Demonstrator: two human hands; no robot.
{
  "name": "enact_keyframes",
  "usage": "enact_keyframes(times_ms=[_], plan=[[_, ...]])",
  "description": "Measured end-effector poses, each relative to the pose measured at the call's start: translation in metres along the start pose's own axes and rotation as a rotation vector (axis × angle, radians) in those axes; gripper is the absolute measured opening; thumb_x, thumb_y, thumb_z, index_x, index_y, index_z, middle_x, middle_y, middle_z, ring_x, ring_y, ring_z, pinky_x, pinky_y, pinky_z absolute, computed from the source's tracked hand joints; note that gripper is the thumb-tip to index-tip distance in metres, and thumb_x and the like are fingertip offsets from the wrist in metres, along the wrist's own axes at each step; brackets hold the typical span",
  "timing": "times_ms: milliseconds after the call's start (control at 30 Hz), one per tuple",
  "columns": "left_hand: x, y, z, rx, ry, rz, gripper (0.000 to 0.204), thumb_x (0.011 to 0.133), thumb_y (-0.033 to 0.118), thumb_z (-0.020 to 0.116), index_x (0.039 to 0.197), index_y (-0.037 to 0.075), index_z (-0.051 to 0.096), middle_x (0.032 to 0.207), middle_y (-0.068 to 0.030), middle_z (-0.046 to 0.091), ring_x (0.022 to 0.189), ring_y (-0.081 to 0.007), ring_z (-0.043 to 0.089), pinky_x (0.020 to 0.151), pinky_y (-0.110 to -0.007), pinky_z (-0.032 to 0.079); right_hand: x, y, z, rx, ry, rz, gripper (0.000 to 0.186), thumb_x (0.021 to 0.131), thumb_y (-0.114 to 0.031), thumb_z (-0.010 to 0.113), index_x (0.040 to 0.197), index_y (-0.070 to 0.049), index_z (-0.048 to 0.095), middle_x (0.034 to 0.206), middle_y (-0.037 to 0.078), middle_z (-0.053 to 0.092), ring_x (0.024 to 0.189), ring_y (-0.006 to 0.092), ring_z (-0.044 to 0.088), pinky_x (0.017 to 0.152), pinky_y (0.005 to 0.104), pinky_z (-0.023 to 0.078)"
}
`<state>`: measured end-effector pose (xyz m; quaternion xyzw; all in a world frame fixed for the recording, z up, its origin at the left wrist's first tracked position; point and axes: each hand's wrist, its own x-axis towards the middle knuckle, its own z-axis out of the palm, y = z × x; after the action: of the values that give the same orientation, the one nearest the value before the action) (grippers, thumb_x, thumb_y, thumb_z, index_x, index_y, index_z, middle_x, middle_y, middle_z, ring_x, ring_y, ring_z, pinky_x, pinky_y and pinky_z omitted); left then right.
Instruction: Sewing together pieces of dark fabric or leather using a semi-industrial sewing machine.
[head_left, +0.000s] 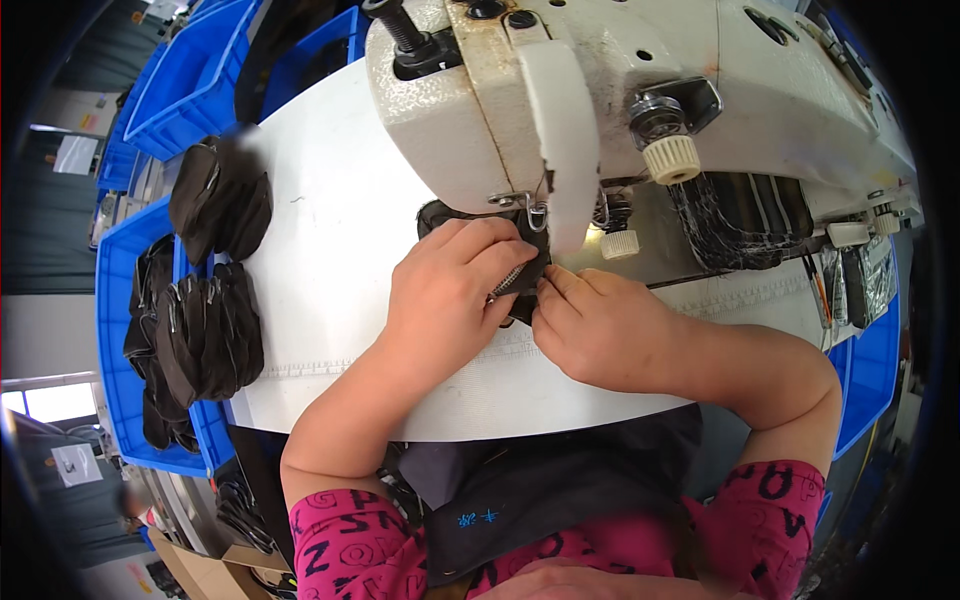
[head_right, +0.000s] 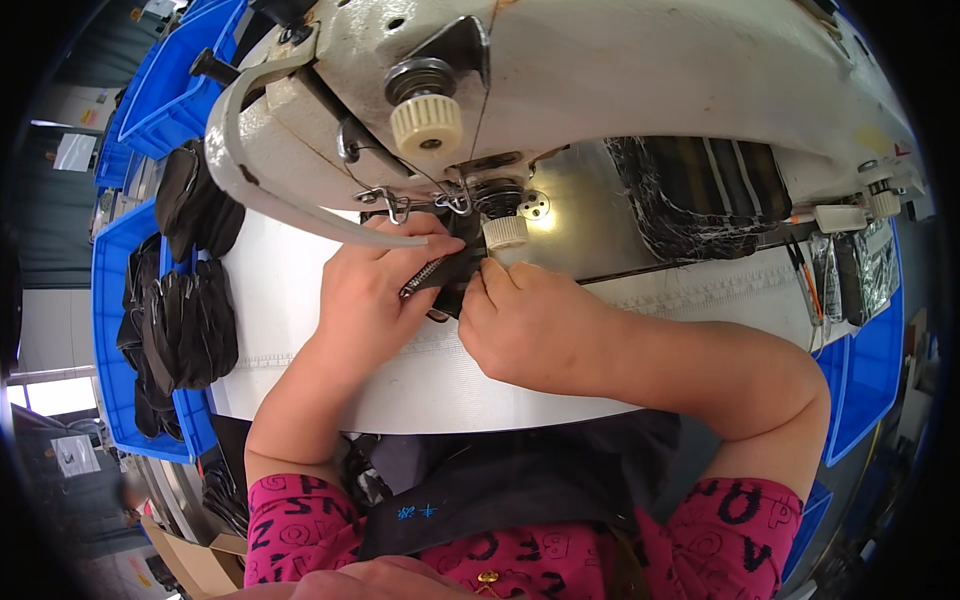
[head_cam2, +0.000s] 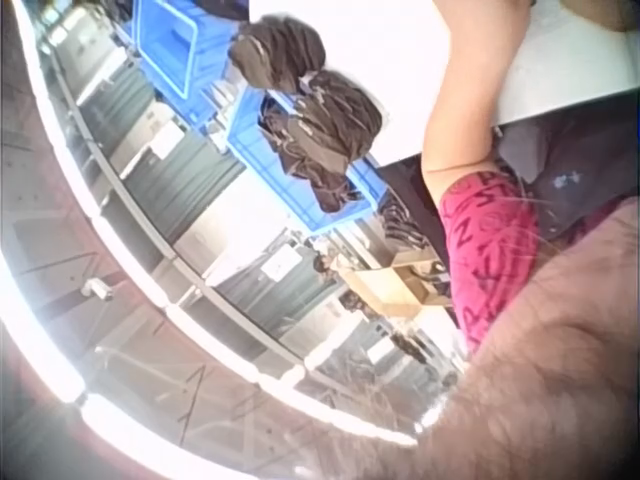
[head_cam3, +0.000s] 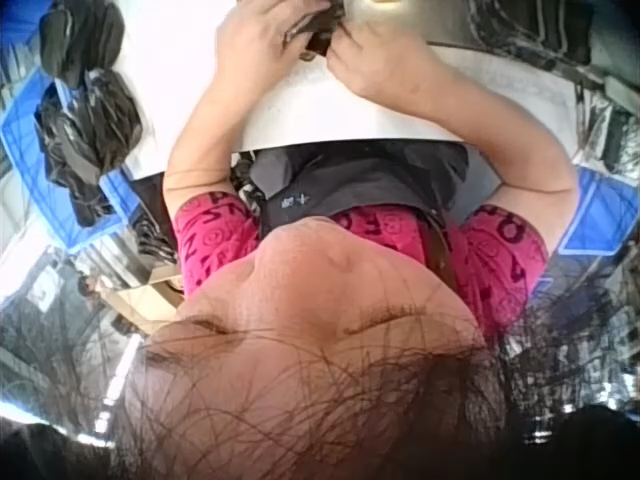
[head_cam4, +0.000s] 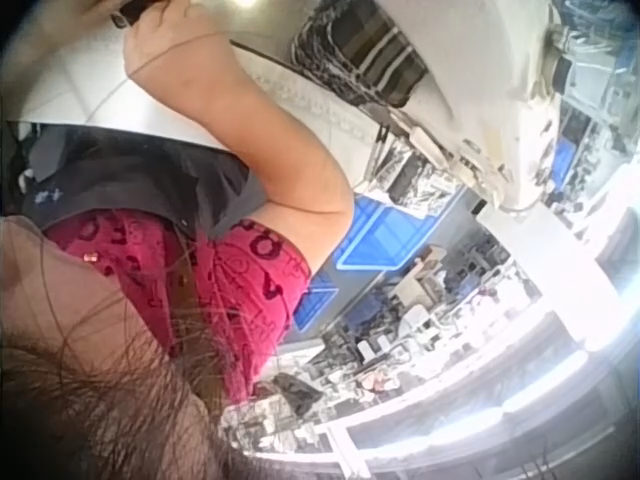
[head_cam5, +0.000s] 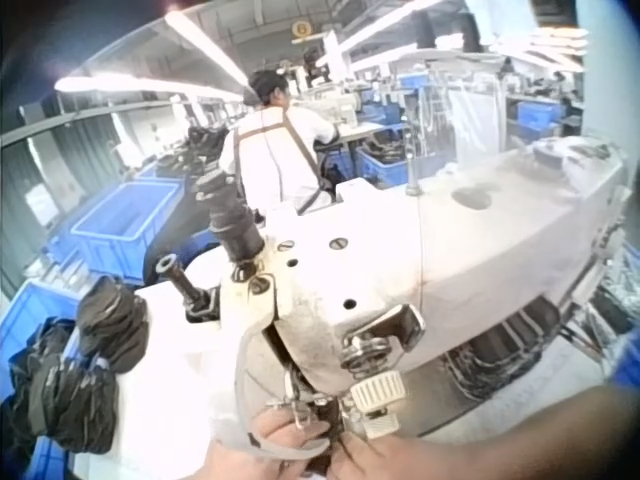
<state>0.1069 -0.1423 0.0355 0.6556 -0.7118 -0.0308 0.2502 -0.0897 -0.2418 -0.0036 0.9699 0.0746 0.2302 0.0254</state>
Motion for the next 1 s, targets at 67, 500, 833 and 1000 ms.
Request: enact_keyframes(times_ms=[67,500,833,1000], plan=[[0.002,-0.002,-0.009,0.103,-0.009,0.179,0.038,0.068,0.008,0.081,0.106,0.009,0.074,0.111,-0.0027,0.071,0.102,-0.0254,0.067,0.085,-0.038,0.055,0.001,0.001,-0.001,-0.038,0.028,-0.053,0.019,0.071,-0.018,0.069,0.080,-0.001,0.071,0.089,0.021,0.072,0.086,0.0355,0.072,0.067,0.0366,0.056],[-0.004,0.009,0.001,0.085,-0.181,0.161,0.052,0.064,0.007,0.084,0.115,0.009,0.075,0.121,-0.0022,0.073,0.103,-0.0228,0.070,0.087,-0.037,0.058,0.001,-0.003,-0.014,-0.058,-0.072,-0.076,0.027,0.072,-0.016,0.067,0.084,0.007,0.073,0.093,0.030,0.073,0.088,0.0379,0.073,0.072,0.0386,0.059],[-0.007,0.014,0.003,0.158,-0.158,0.156,0.047,0.072,0.016,0.082,0.118,0.007,0.075,0.120,-0.0023,0.073,0.101,-0.0218,0.070,0.086,-0.034,0.059,-0.001,-0.007,-0.014,-0.062,-0.116,-0.063,0.034,0.072,-0.013,0.068,0.092,0.013,0.074,0.100,0.034,0.073,0.095,0.0397,0.074,0.080,0.0403,0.060],[-0.003,0.009,0.006,0.163,-0.128,0.140,0.044,0.077,0.016,0.079,0.119,0.007,0.075,0.122,-0.0036,0.074,0.102,-0.0233,0.071,0.087,-0.035,0.058,-0.001,-0.007,-0.010,-0.033,-0.085,0.002,0.032,0.073,-0.012,0.068,0.092,0.013,0.073,0.103,0.035,0.072,0.098,0.0402,0.073,0.082,0.0411,0.060]])
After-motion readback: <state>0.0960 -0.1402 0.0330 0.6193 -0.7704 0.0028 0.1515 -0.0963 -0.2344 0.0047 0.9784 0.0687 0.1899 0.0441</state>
